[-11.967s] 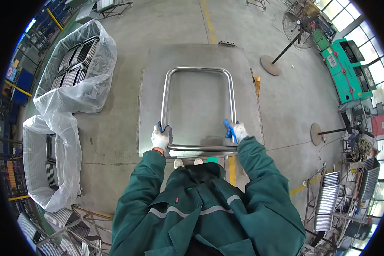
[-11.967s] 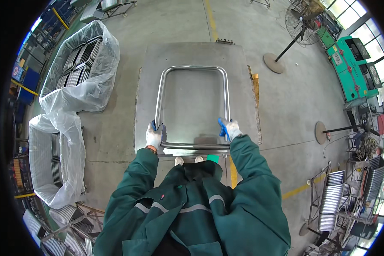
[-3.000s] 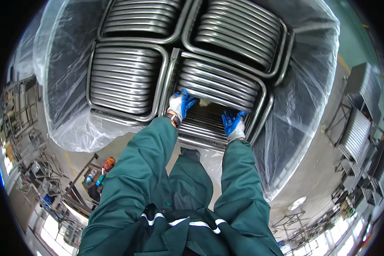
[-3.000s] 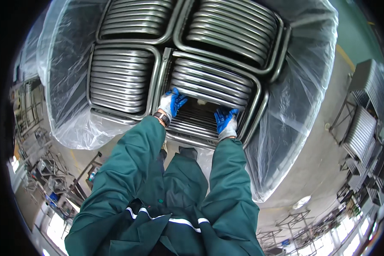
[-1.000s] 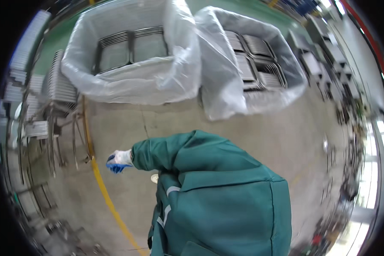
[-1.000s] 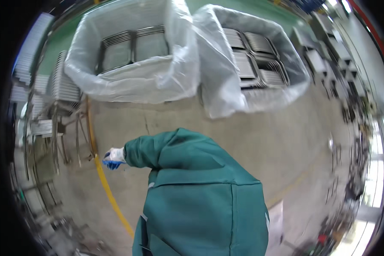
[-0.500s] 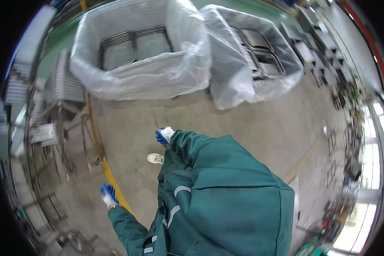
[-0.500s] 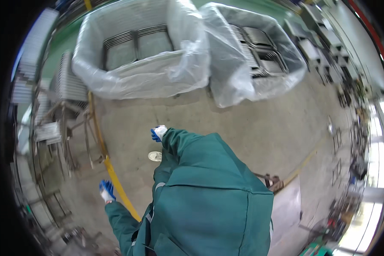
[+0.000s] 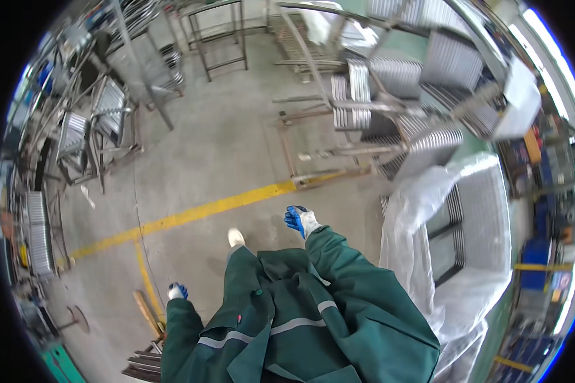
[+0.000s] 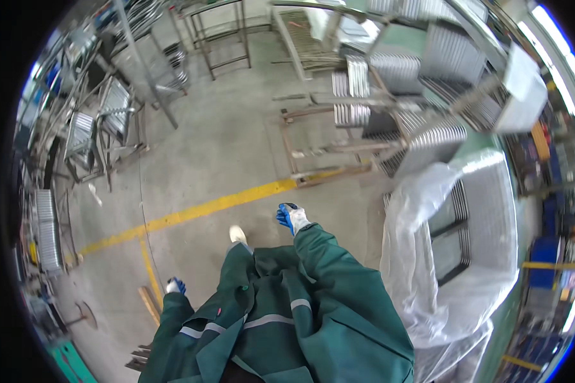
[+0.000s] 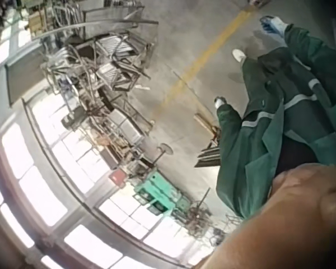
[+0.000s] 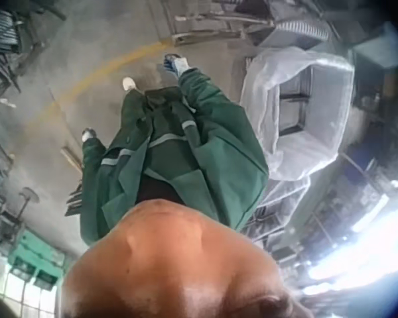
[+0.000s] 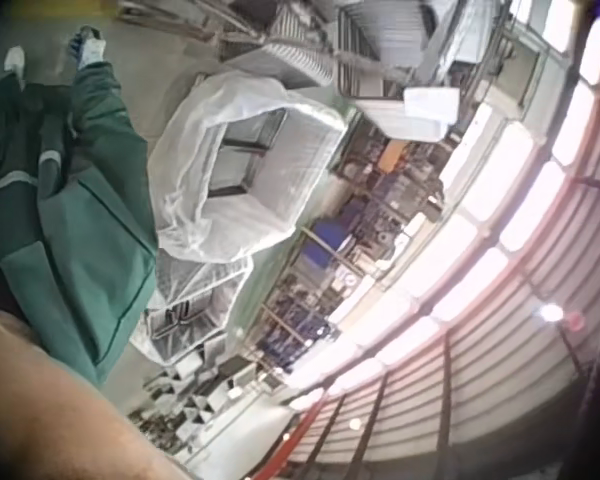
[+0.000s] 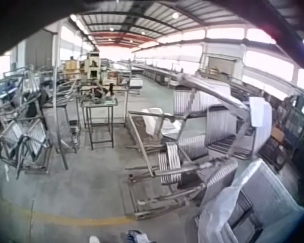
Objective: Fit a rectangular metal frame into a cutout of a larger metal sheet and then stack the assembled piece into a storage bin.
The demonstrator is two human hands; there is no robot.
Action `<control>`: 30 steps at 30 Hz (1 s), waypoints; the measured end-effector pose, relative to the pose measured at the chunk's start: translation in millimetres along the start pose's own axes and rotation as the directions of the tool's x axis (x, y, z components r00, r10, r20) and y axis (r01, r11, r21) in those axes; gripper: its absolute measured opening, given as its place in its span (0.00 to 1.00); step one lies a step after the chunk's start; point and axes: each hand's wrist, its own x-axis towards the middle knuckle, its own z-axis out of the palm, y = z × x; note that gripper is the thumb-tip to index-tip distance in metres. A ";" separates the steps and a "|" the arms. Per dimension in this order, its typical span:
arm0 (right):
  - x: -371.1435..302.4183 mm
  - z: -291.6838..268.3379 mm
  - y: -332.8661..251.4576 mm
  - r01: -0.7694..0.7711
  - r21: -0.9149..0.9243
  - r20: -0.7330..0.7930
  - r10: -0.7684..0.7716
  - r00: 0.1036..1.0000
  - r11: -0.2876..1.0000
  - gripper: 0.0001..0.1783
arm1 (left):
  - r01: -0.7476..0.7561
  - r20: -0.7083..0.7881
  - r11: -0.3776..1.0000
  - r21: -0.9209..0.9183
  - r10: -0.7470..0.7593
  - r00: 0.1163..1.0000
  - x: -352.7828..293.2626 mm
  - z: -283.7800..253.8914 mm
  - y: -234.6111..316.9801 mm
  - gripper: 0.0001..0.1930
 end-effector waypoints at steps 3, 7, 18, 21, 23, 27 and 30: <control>64.9 49.8 -37.1 -0.022 -0.052 0.049 0.025 0.998 0.998 0.15 | -0.037 0.049 0.999 0.022 0.036 0.998 -6.0 -38.0 -42.8 0.08; 109.9 120.0 -82.1 0.001 -0.065 0.070 0.003 0.998 0.998 0.15 | -0.137 0.121 0.990 0.042 0.131 0.984 34.7 1.9 -35.9 0.08; 213.4 313.8 -274.6 0.252 0.043 0.071 -0.255 0.964 0.967 0.15 | -0.547 0.414 0.821 0.162 0.447 0.793 295.2 318.4 393.1 0.08; 245.1 323.1 -324.2 0.300 0.159 -0.009 -0.302 0.953 0.941 0.14 | -0.635 0.493 0.739 0.224 0.476 0.728 305.7 425.7 508.9 0.08; 265.1 319.3 -353.8 0.402 0.315 -0.088 -0.395 0.914 0.860 0.13 | -0.683 0.559 0.683 0.259 0.471 0.683 302.8 481.2 552.0 0.09; 305.2 306.9 -406.7 0.536 0.458 -0.223 -0.492 0.841 0.709 0.13 | -0.669 0.731 0.707 0.230 0.329 0.598 267.3 608.9 644.6 0.15; 332.7 311.5 -455.3 0.615 0.466 -0.319 -0.528 0.787 0.636 0.13 | -0.926 0.800 0.291 0.241 0.480 0.360 265.2 697.4 697.2 0.13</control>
